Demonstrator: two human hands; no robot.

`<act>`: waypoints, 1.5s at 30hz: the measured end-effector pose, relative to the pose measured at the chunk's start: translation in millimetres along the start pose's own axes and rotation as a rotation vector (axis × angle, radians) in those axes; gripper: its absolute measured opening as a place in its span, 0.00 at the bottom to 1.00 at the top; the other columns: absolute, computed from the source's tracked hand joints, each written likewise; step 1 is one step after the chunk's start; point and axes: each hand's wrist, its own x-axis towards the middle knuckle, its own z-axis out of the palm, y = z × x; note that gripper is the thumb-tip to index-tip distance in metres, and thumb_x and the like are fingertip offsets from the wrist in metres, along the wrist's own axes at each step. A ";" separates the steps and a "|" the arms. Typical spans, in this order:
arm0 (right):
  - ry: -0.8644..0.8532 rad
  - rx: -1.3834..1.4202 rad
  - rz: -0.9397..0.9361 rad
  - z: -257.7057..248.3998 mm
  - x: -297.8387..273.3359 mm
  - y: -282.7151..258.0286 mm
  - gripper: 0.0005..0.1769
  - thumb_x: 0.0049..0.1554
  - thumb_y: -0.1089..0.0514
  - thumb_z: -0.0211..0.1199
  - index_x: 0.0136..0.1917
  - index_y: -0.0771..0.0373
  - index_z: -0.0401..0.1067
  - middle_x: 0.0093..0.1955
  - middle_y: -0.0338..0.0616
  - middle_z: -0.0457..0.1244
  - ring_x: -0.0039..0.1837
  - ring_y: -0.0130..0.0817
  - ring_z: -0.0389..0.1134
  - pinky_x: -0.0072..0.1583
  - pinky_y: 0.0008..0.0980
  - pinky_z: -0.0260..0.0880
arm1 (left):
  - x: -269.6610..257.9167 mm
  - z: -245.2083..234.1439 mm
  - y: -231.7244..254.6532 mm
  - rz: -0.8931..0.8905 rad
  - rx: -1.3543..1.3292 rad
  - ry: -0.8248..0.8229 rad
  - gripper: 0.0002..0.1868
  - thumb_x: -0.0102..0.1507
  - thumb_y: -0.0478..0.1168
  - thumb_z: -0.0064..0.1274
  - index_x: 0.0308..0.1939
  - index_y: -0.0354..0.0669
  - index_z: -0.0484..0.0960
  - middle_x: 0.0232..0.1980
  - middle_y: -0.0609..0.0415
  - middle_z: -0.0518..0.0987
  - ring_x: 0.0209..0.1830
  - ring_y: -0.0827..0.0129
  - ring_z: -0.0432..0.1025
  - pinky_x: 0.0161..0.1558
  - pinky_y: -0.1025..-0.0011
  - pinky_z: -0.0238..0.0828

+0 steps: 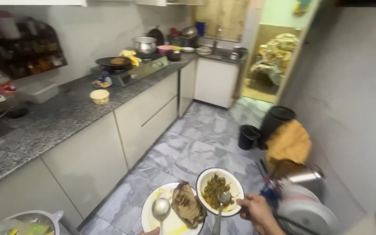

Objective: Clearing used plates and food from a dining table and moving them to the kitchen area.

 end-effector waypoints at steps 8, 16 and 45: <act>-0.177 -0.022 0.020 84.6 196.2 -104.1 0.05 0.54 0.68 0.64 0.44 0.73 0.73 0.36 0.49 0.68 0.32 0.32 0.62 0.35 0.31 0.59 | 145.8 -3.7 64.4 0.038 -0.139 0.150 0.17 0.61 0.43 0.62 0.47 0.33 0.89 0.37 0.38 0.87 0.34 0.51 0.79 0.32 0.66 0.71; -0.304 -0.038 0.028 195.8 396.5 -170.2 0.05 0.52 0.68 0.66 0.43 0.72 0.72 0.33 0.44 0.63 0.30 0.32 0.58 0.35 0.33 0.59 | 297.7 -23.5 153.6 0.060 -0.224 0.218 0.16 0.58 0.43 0.63 0.46 0.38 0.89 0.37 0.45 0.90 0.35 0.56 0.81 0.31 0.70 0.74; -0.971 -0.440 0.105 837.0 770.2 -217.0 0.06 0.53 0.70 0.66 0.38 0.73 0.70 0.29 0.50 0.64 0.27 0.32 0.64 0.28 0.30 0.62 | 599.1 -163.5 252.2 0.072 -0.757 0.647 0.23 0.60 0.35 0.61 0.59 0.36 0.86 0.41 0.50 0.91 0.18 0.69 0.75 0.19 0.72 0.68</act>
